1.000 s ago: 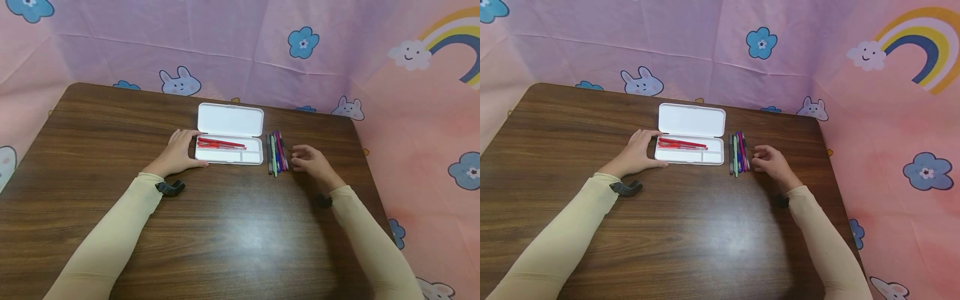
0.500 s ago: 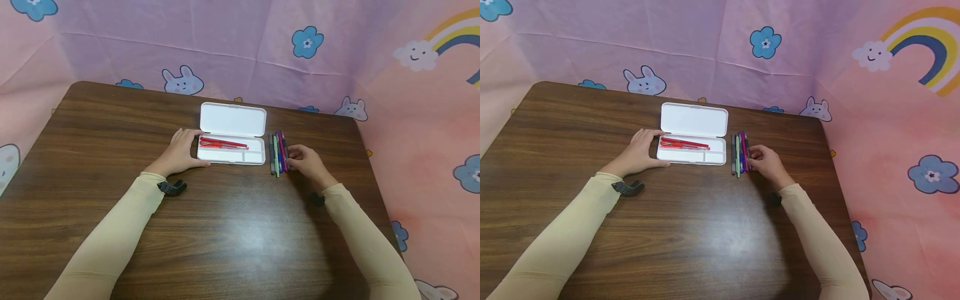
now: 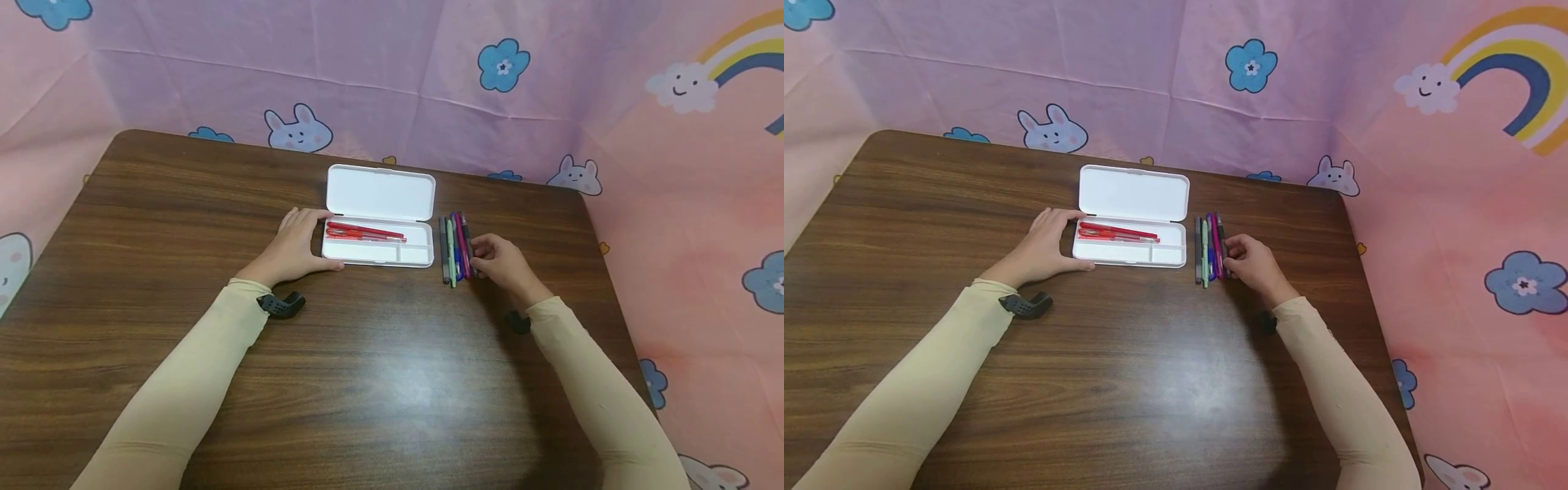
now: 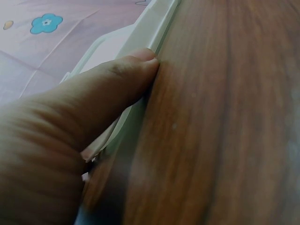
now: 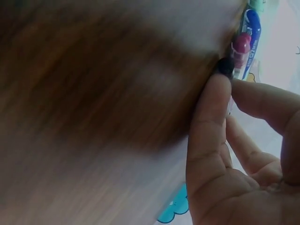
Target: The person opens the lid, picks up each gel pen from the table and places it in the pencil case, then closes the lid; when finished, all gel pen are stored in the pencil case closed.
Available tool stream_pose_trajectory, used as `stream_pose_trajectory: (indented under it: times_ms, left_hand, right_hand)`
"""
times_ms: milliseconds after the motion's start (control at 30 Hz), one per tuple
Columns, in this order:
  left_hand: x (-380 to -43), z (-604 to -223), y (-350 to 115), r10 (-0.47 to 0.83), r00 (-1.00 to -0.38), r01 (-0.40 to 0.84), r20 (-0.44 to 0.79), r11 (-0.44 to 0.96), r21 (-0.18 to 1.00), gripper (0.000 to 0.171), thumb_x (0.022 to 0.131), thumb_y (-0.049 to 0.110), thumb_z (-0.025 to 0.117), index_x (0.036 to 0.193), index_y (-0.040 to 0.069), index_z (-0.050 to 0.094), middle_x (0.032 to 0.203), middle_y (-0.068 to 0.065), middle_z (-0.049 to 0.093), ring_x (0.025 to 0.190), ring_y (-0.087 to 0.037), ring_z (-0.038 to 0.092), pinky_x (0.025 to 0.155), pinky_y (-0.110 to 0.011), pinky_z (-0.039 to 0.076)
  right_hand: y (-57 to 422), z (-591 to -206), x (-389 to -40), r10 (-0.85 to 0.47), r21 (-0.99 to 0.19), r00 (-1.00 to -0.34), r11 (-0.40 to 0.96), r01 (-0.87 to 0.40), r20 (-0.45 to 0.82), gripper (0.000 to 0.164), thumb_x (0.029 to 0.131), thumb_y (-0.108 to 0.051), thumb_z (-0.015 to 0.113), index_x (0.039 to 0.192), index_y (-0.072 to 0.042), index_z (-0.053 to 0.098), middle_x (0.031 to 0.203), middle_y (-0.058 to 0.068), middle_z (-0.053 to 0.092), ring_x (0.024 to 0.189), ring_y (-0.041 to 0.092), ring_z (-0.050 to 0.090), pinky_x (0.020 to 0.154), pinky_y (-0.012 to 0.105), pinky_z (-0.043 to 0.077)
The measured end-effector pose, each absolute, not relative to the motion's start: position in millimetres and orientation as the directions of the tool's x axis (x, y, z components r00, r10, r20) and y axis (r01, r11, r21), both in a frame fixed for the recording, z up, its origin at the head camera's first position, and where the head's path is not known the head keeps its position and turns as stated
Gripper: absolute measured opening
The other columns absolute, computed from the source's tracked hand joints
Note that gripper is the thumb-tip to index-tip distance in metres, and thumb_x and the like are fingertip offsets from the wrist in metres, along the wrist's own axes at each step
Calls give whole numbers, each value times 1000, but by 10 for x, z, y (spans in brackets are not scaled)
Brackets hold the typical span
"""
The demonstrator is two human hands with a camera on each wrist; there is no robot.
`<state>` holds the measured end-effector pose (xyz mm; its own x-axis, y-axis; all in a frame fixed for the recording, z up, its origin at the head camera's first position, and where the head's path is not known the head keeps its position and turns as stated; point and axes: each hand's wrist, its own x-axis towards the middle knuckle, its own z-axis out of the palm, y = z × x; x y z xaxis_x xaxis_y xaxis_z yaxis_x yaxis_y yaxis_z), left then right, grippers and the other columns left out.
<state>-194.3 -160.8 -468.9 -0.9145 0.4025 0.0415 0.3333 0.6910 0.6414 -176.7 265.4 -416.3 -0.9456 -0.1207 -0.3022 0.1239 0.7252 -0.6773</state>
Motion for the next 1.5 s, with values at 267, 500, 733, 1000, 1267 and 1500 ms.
stream_pose_trajectory:
  times_ms: [267,500,733,1000,1267,1500]
  left_hand:
    - [-1958,-4661,-1605,406,-913,340,46,692,636,108,75,57,88,155,7,37,155,-16,42,149,-36,30,129,-52,3]
    - [-1951,-4674,-1601,402,-915,332,39,693,639,108,75,58,88,155,7,37,155,-15,42,149,-35,31,129,-51,3]
    - [-1939,-4666,-1590,401,-915,333,44,689,643,107,75,56,89,155,7,37,156,-16,42,149,-35,30,129,-52,4]
    - [-1925,-4673,-1601,397,-917,331,49,684,650,107,75,56,89,154,7,37,154,-16,43,148,-35,32,129,-53,4]
    - [-1932,-4692,-1607,392,-919,328,51,683,653,107,74,55,90,154,8,37,153,-16,43,147,-35,33,129,-53,4]
    - [-1933,-4672,-1602,397,-917,331,47,688,646,107,75,56,89,154,7,37,154,-16,42,148,-36,31,129,-53,3]
  right_hand:
    - [2712,-4147,-1752,-106,-651,-953,751,111,-285,39,100,-7,66,137,-1,56,117,20,62,88,27,65,73,31,60]
    - [2752,-4149,-1738,-96,-607,-954,788,101,-283,35,100,-10,67,132,1,59,112,19,65,80,23,64,67,28,55]
    - [2820,-4149,-1717,-65,-581,-959,806,112,-276,23,98,-13,70,115,3,67,103,19,72,73,17,64,62,24,55]
    - [2919,-4165,-1650,-57,-519,-972,852,72,-228,21,98,-17,69,111,0,70,102,17,72,85,25,64,73,32,52]
    - [3022,-4202,-1566,-66,-494,-992,869,-3,-111,18,96,-13,67,107,0,72,100,16,73,89,30,66,77,39,52]
    - [2870,-4135,-1570,-141,-465,-987,871,-158,71,15,96,-12,71,107,-3,75,99,13,69,89,29,63,80,44,53]
